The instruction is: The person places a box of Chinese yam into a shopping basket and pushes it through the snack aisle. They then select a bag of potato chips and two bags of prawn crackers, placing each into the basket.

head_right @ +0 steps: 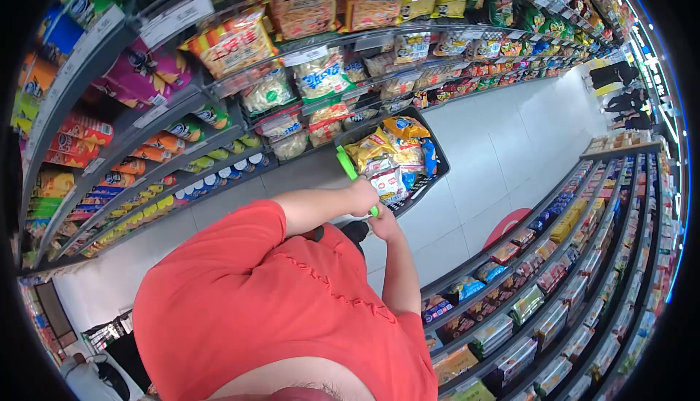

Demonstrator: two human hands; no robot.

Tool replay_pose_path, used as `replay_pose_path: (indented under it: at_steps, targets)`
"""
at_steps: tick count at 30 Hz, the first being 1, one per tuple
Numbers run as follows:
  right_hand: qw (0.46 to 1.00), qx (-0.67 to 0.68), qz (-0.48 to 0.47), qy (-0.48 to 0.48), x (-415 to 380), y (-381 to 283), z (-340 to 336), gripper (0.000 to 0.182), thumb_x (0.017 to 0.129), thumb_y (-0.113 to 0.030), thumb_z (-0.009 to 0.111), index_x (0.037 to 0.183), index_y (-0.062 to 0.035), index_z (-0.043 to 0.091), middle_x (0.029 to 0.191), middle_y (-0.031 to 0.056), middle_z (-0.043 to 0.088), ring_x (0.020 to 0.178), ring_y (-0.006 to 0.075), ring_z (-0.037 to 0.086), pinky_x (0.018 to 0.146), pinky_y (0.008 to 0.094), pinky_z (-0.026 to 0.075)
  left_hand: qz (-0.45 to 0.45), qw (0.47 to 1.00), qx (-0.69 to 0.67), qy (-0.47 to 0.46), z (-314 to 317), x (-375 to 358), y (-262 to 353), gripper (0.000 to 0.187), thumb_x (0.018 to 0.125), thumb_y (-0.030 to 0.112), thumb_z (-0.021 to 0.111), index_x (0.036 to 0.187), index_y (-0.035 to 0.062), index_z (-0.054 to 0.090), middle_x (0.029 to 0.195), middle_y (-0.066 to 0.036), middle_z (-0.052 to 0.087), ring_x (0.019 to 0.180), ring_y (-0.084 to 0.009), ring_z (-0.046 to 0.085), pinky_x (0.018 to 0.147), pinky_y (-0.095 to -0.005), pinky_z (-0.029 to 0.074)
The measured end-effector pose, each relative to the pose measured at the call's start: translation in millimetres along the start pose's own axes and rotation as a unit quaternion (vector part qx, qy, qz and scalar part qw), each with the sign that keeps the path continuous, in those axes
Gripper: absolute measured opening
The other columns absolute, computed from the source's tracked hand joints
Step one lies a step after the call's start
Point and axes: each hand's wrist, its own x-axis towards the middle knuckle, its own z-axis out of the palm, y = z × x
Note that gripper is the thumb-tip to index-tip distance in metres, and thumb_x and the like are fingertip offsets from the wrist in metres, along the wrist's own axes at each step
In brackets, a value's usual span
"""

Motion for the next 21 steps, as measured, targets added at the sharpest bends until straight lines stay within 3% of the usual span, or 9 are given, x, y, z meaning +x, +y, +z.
replay_pose_path:
  at_steps: [3, 4, 6, 8, 9, 13, 16, 20, 21]
  targets:
    - [0.999, 0.034, -0.009, 0.005, -18.1, -19.0, 50.1, 0.042, 0.075, 0.002, 0.056, 0.117, -0.0033, 0.060, 0.100, 0.0079, 0.067, 0.096, 0.0180, 0.061, 0.090, 0.0334, 0.047, 0.018, 0.999, -0.015, 0.038, 26.2, -41.5, -6.7, 0.018, 0.072, 0.025, 0.069, 0.086, 0.0164, 0.077, 0.087, -0.008, 0.074, 0.085, -0.0244, 0.072, 0.075, -0.0410, 0.054]
    - [0.997, 0.072, -0.009, -0.002, -21.2, -18.4, 68.6, 0.041, 0.075, 0.003, 0.056, 0.115, -0.0036, 0.061, 0.099, 0.0056, 0.067, 0.095, 0.0160, 0.060, 0.089, 0.0326, 0.047, 0.005, 0.999, -0.021, 0.040, 39.3, -53.1, -6.4, 0.016, 0.068, 0.027, 0.073, 0.080, 0.0170, 0.076, 0.083, -0.005, 0.074, 0.085, -0.0223, 0.071, 0.077, -0.0401, 0.048]
    - [0.994, 0.106, -0.012, 0.001, -24.2, -28.8, 98.1, 0.040, 0.075, 0.004, 0.056, 0.114, -0.0038, 0.061, 0.099, 0.0034, 0.066, 0.095, 0.0140, 0.059, 0.088, 0.0317, 0.047, 0.014, 0.999, -0.016, 0.035, 46.9, -81.8, -11.2, 0.017, 0.066, 0.024, 0.074, 0.080, 0.0156, 0.077, 0.082, -0.006, 0.074, 0.083, -0.0231, 0.071, 0.076, -0.0403, 0.049]
    - [0.989, 0.149, -0.016, -0.006, -30.9, -41.7, 121.6, 0.034, 0.077, 0.003, 0.059, 0.111, -0.0038, 0.062, 0.097, -0.0008, 0.065, 0.089, 0.0104, 0.058, 0.078, 0.0283, 0.047, 0.028, 0.999, -0.010, 0.021, 37.0, -109.0, -17.9, 0.017, 0.066, 0.023, 0.074, 0.081, 0.0155, 0.077, 0.082, -0.006, 0.074, 0.084, -0.0231, 0.071, 0.076, -0.0395, 0.050]
    - [0.990, 0.140, 0.030, -0.001, -32.6, -46.2, 129.2, 0.037, 0.076, 0.005, 0.059, 0.113, -0.0038, 0.061, 0.097, -0.0016, 0.065, 0.088, 0.0107, 0.058, 0.078, 0.0287, 0.047, 0.039, 0.999, -0.008, 0.001, 34.9, -121.2, -21.0, 0.018, 0.065, 0.022, 0.075, 0.081, 0.0154, 0.077, 0.083, -0.006, 0.074, 0.084, -0.0231, 0.071, 0.076, -0.0386, 0.050]
    - [0.981, 0.175, 0.002, -0.083, -38.4, -59.7, 163.6, 0.043, 0.075, 0.006, 0.059, 0.117, -0.0032, 0.060, 0.108, 0.0037, 0.067, 0.103, 0.0139, 0.060, 0.093, 0.0316, 0.048, -0.021, 0.997, -0.054, -0.043, 44.1, -159.7, -24.6, 0.022, 0.066, 0.021, 0.075, 0.087, 0.0149, 0.078, 0.087, -0.005, 0.074, 0.090, -0.0209, 0.071, 0.081, -0.0345, 0.051]
    - [0.970, 0.211, 0.017, -0.121, -38.3, -63.9, 185.9, 0.043, 0.078, 0.004, 0.062, 0.120, -0.0033, 0.058, 0.115, 0.0045, 0.066, 0.110, 0.0147, 0.060, 0.096, 0.0322, 0.047, -0.054, 0.997, -0.038, -0.039, 57.7, -178.7, -24.8, 0.026, 0.067, 0.021, 0.076, 0.091, 0.0140, 0.078, 0.093, -0.005, 0.074, 0.091, -0.0202, 0.071, 0.079, -0.0352, 0.051]
    - [0.949, 0.266, 0.031, -0.168, -32.2, -85.6, 209.5, 0.044, 0.080, 0.000, 0.065, 0.124, -0.0032, 0.058, 0.122, 0.0078, 0.065, 0.115, 0.0161, 0.059, 0.099, 0.0347, 0.047, -0.057, 0.990, -0.005, -0.131, 58.9, -192.6, -32.7, 0.034, 0.071, 0.028, 0.076, 0.103, 0.0160, 0.077, 0.103, -0.002, 0.074, 0.099, -0.0169, 0.070, 0.077, -0.0324, 0.054]
    - [0.948, 0.266, 0.029, -0.172, -29.8, -84.4, 214.5, 0.044, 0.080, 0.000, 0.065, 0.124, -0.0032, 0.058, 0.122, 0.0078, 0.065, 0.115, 0.0161, 0.059, 0.099, 0.0347, 0.047, -0.054, 0.986, 0.008, -0.155, 55.5, -196.4, -32.8, 0.030, 0.077, 0.025, 0.073, 0.105, 0.0167, 0.077, 0.107, -0.002, 0.074, 0.100, -0.0171, 0.070, 0.077, -0.0329, 0.054]
